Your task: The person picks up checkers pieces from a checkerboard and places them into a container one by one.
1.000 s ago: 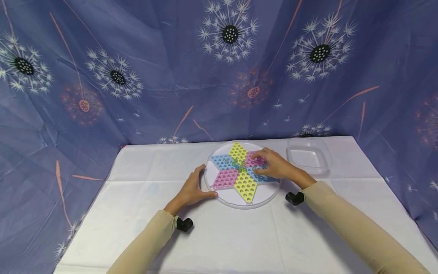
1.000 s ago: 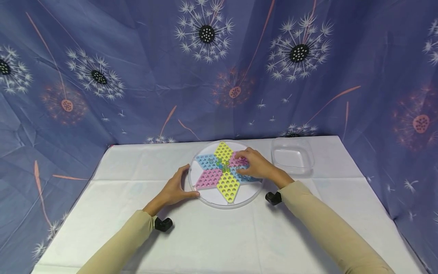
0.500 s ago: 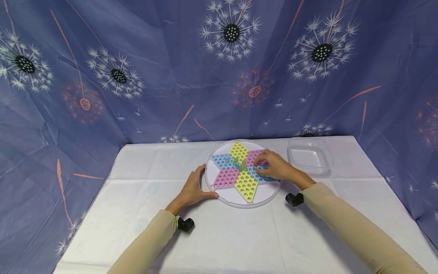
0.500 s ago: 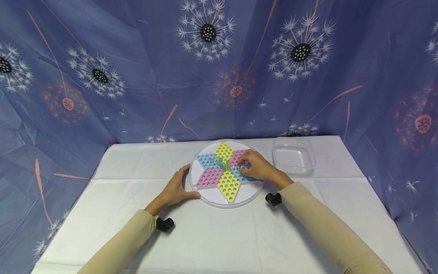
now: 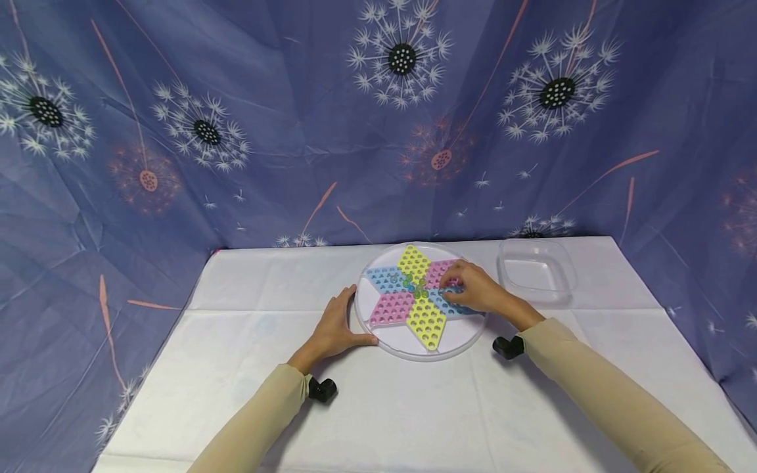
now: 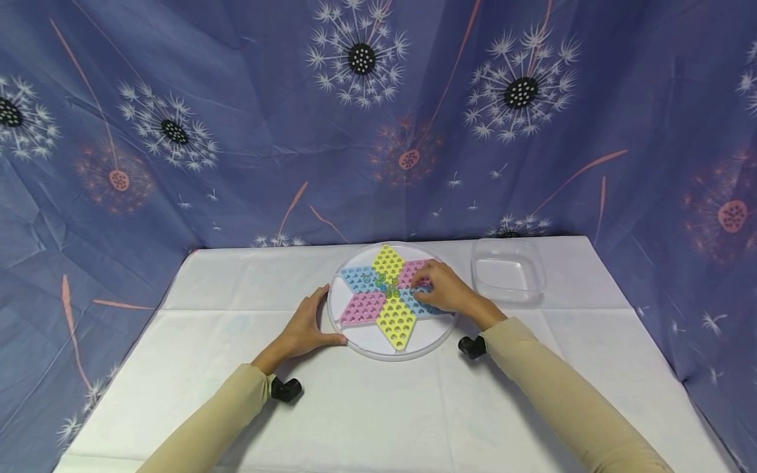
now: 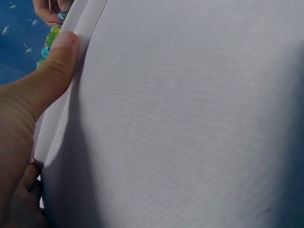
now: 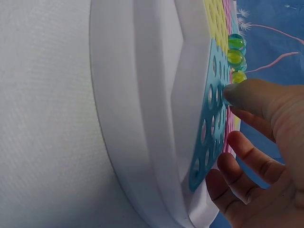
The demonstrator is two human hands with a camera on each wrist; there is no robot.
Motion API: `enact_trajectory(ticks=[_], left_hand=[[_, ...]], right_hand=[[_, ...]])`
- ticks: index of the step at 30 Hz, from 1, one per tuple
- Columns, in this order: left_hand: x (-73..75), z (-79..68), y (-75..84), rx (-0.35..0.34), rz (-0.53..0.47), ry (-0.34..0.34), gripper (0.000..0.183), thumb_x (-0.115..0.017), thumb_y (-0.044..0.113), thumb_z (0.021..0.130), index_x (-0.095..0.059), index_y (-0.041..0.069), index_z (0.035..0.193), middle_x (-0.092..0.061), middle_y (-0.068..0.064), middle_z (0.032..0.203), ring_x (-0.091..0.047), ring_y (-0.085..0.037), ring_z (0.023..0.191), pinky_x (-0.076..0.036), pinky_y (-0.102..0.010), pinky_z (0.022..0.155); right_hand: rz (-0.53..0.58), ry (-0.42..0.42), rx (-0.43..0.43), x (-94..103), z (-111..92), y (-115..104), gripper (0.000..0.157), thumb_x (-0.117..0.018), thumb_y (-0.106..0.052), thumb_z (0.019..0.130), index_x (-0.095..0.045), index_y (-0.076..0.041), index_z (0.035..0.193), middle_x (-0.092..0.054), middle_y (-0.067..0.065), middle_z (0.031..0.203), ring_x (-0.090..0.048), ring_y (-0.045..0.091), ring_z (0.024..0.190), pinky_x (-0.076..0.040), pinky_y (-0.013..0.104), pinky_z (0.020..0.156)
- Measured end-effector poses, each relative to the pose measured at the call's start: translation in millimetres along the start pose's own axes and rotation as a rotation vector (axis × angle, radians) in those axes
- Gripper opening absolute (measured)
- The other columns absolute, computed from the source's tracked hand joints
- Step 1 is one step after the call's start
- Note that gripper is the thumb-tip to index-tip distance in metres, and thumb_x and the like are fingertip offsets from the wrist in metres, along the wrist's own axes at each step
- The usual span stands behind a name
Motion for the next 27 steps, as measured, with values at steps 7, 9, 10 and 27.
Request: enact_trajectory(ticks=[7,9,10,27], left_hand=[[1.8,0.0,0.8,-0.011,0.004,0.01,0.128,-0.099,0.041,0.063,-0.026,0.001,0.161,-0.032,-0.018,0.164,-0.032,-0.039,0.148,-0.03,-0.051,0.122],[2.0,0.0,0.6,-0.009,0.006,0.012,0.127,-0.099,0.041,0.064,-0.027,0.001,0.161,-0.031,-0.019,0.164,-0.03,-0.04,0.149,-0.03,-0.052,0.123],[2.0,-0.1,0.5,-0.006,0.006,0.011,0.127,-0.099,0.041,0.064,-0.026,0.001,0.161,-0.03,-0.019,0.165,-0.029,-0.04,0.15,-0.029,-0.052,0.123],[-0.2,-3.3,-0.2,0.008,0.011,0.001,0.127,-0.097,0.044,0.066,-0.025,0.003,0.162,-0.028,-0.019,0.166,-0.025,-0.042,0.152,-0.025,-0.052,0.125]], right_hand=[[0.007,0.01,0.01,0.9,0.1,-2.8,0.013,-0.08,-0.007,0.087,-0.077,-0.008,0.1,-0.062,0.013,0.108,-0.059,0.03,0.098,-0.05,0.053,0.094],[0.007,0.01,0.013,0.8,0.4,-3.2,0.013,-0.08,-0.007,0.087,-0.077,-0.007,0.1,-0.062,0.013,0.108,-0.06,0.03,0.099,-0.051,0.053,0.094],[0.007,0.01,0.014,0.8,0.5,-3.2,0.013,-0.08,-0.006,0.087,-0.077,-0.007,0.099,-0.063,0.013,0.108,-0.06,0.031,0.099,-0.051,0.052,0.093],[-0.023,0.013,0.057,8.6,5.9,-7.6,0.013,-0.081,-0.007,0.085,-0.076,-0.007,0.096,-0.064,0.013,0.102,-0.06,0.032,0.093,-0.052,0.045,0.083]])
Point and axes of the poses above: each hand's wrist, its own z-axis towards the middle knuckle, its own x-axis out of the back of the hand, y = z × x, the point moved 4 cm from there along z, towards the middle knuckle
